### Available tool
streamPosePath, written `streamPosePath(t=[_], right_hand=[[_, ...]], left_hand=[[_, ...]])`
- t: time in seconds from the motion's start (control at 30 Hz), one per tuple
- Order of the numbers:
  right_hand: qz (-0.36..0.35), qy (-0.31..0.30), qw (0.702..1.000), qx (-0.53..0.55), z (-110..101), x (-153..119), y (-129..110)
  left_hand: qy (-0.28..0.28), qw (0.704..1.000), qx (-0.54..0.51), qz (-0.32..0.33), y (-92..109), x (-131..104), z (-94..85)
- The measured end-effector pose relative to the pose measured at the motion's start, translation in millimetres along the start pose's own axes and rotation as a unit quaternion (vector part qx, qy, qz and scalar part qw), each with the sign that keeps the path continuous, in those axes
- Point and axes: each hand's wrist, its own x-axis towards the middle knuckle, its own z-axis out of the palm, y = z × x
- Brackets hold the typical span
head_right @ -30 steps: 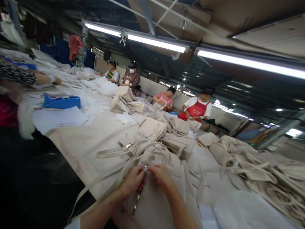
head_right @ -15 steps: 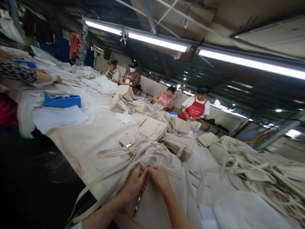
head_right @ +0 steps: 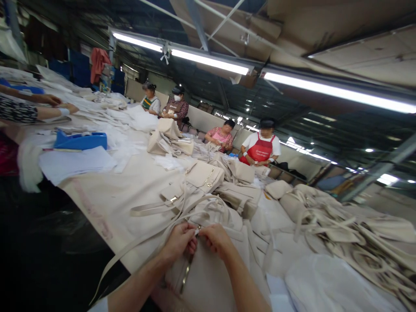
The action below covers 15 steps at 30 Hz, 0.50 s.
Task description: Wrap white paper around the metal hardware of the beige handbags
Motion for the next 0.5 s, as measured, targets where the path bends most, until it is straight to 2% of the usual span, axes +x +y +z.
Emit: streamPosePath(t=[0.1, 0.27, 0.5], right_hand=[[0.031, -0.001, 0.999, 0.011, 2, -2, -2], [0.038, 0.02, 0.999, 0.016, 5, -4, 0], [-0.007, 0.091, 0.996, 0.021, 2, -13, 12]], left_hand=[[-0.005, 1.0, -0.025, -0.008, 2, 2, -4.0], [-0.006, 0.999, -0.046, -0.013, 3, 1, -5.5], [-0.006, 0.999, -0.044, -0.007, 1, 1, -5.5]])
